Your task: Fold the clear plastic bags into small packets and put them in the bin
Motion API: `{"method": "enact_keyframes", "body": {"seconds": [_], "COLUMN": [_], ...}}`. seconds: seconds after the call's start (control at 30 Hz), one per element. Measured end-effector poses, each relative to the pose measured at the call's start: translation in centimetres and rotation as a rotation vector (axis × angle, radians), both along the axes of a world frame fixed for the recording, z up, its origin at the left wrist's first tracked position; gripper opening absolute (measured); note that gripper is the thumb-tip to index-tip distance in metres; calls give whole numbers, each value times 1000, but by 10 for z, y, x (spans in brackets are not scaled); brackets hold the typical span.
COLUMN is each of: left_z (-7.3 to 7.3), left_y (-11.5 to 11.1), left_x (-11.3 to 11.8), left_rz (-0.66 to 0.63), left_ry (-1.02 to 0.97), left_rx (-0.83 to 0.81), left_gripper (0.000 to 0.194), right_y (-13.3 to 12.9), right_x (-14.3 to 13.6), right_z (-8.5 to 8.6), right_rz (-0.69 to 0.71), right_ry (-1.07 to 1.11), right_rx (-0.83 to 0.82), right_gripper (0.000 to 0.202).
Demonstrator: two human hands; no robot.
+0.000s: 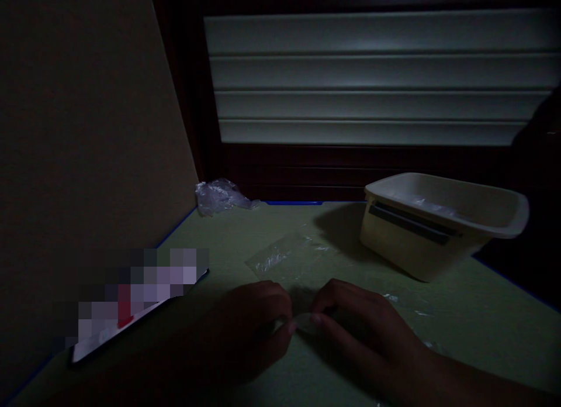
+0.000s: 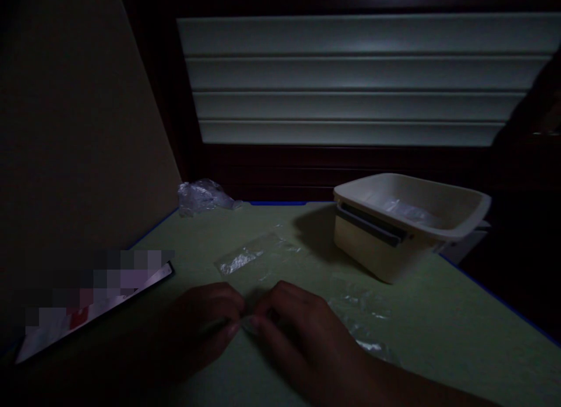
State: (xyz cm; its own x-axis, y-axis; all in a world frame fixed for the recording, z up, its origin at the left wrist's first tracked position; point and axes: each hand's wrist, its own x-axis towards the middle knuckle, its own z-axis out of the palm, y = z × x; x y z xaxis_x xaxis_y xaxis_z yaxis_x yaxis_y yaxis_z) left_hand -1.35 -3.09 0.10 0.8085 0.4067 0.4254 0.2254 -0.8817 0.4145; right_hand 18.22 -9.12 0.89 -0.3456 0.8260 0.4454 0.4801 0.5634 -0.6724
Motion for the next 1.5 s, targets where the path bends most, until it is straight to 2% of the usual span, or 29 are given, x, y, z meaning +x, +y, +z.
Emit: {"method": "enact_keyframes", "body": {"seconds": [0.1, 0.4, 0.53, 0.7, 0.83, 1.0, 1.27, 1.5], "left_z": [-2, 3, 1, -5, -4, 0, 1, -11], "left_y": [2, 2, 1, 2, 5, 4, 3, 7], "left_x": [-1, 3, 2, 1, 3, 4, 3, 4], "left_rz": [-40, -1, 5, -3, -14, -10, -41, -9], "left_ry": [-41, 46, 53, 16, 32, 59, -75, -47], "left_rx": [14, 32, 15, 55, 85, 95, 63, 17], "left_gripper": [14, 26, 18, 6, 17, 22, 14, 13], "right_y": [0, 0, -1, 0, 0, 3, 11, 18], "right_x": [0, 0, 1, 1, 2, 4, 6, 8], "right_z": [0, -1, 1, -1, 0, 4, -2, -5], "right_rz": [-16, -48, -77, -15, 12, -50, -147, -150], "right_ry": [13, -2, 12, 23, 11, 16, 56, 61], "right_rx": [-27, -50, -44, -21, -8, 39, -73, -174], "right_gripper": [13, 16, 16, 14, 13, 12, 13, 12]}}
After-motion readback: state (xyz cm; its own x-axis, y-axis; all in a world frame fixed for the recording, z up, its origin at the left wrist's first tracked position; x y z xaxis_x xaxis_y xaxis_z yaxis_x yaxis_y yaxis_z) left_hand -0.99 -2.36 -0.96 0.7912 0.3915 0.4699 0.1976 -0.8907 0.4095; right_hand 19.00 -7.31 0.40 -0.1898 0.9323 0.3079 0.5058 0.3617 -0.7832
